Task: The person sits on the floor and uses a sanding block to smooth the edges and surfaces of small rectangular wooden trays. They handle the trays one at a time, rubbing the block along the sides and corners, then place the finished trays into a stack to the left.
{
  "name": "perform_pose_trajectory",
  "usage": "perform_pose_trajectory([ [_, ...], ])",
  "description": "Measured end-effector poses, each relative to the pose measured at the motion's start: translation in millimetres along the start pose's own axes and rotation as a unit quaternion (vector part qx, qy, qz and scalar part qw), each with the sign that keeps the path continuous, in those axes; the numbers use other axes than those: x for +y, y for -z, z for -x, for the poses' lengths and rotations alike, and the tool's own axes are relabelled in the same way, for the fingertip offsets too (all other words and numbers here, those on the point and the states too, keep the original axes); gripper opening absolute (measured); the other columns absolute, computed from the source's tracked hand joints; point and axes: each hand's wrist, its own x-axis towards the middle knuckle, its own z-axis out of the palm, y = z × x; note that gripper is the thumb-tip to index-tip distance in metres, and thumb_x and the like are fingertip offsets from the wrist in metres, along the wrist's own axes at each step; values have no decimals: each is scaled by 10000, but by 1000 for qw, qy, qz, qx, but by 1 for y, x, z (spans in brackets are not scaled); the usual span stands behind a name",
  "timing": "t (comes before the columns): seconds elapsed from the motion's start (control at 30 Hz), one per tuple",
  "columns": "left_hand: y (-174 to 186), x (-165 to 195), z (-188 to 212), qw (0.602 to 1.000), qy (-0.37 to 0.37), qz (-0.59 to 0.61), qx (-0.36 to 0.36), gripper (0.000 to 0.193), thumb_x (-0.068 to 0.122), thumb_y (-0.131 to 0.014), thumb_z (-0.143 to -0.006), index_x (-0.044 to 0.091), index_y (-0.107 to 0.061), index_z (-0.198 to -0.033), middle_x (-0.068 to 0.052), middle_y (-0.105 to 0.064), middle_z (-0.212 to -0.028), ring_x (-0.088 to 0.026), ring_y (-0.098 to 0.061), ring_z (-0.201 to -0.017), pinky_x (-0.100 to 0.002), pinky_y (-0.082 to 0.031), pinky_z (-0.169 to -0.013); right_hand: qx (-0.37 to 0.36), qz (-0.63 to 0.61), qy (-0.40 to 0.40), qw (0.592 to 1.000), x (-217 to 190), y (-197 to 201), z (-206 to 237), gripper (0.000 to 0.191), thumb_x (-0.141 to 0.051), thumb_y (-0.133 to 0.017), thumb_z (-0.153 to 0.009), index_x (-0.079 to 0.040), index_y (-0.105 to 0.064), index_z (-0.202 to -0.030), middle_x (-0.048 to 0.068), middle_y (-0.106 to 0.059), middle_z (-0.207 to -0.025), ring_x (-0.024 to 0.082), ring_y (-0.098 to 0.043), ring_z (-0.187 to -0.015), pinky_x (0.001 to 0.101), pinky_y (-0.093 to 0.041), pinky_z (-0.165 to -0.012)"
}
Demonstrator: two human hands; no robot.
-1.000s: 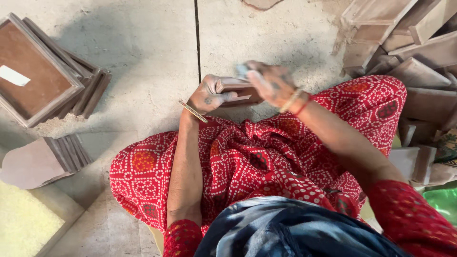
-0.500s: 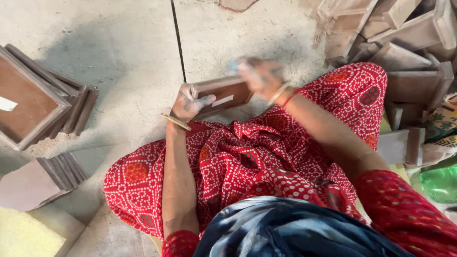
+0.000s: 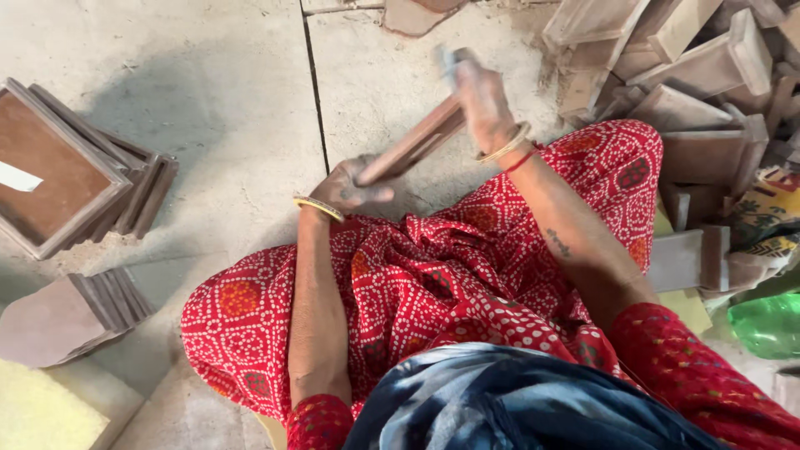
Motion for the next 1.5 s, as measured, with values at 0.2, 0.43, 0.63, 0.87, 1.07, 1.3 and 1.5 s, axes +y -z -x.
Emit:
perform_pose_trajectory([
  [0.2,-9,17,-15,990,72,122,-8,404,377,-807,-786,167,-679,-1106,-48,-752,-892,-189,-749,-729,-359,-611,-706,-27,201,165,965,-58,-55,-1,615,-511,-208,-1142,-96,-649,-1032,76,-668,-795,196,-582,-610,375,-488,-547],
  [0.43,-18,19,-22,993,-23,62,98,172,147,-812,-931,13,-720,-875,-113,-694,-848,-191,-600,-707,-324,-520,-651,-130,255,120,951,-56,-11,-9,627,-492,-197,-1197,-100,-684,-1159,141,-721,-992,287,-661,-842,431,-531,-770],
  [0.63,-19,34,-40,989,-49,122,63,92,65,-700,-825,69,-690,-917,-22,-696,-859,-118,-645,-728,-253,-566,-657,-60,202,206,956,-76,-44,8,604,-453,-238,-1158,-21,-656,-1221,117,-716,-936,227,-630,-726,383,-537,-682],
  [0.87,-3,7,-17,963,-96,197,154,570,23,-843,-923,109,-316,-722,44,-367,-673,-80,-367,-646,-275,-353,-615,-41,207,219,953,-52,-27,-7,449,-412,-339,-1189,-106,-668,-1194,113,-732,-1034,262,-700,-850,401,-577,-766],
  [1.07,-3,11,-21,951,-29,248,185,165,-6,-803,-880,18,-653,-816,45,-505,-756,-100,-451,-718,-273,-413,-642,107,360,267,888,36,-50,16,323,-160,-414,-1231,108,-553,-1344,335,-670,-1239,287,-670,-881,386,-551,-760],
  [1.3,6,32,-15,904,19,376,201,302,-18,-762,-838,-66,-688,-1127,-55,-700,-1003,-150,-645,-942,-307,-529,-871,150,27,-10,988,56,-48,4,374,-355,-495,-1156,-22,-540,-993,113,-520,-859,225,-508,-795,349,-456,-729],
  [1.5,6,25,-23,936,27,308,167,286,-14,-808,-859,-88,-650,-1086,-36,-599,-941,-176,-580,-908,-323,-492,-847,69,240,165,954,18,-35,-34,546,-510,-330,-1144,-56,-588,-985,102,-598,-879,233,-580,-764,348,-488,-713],
])
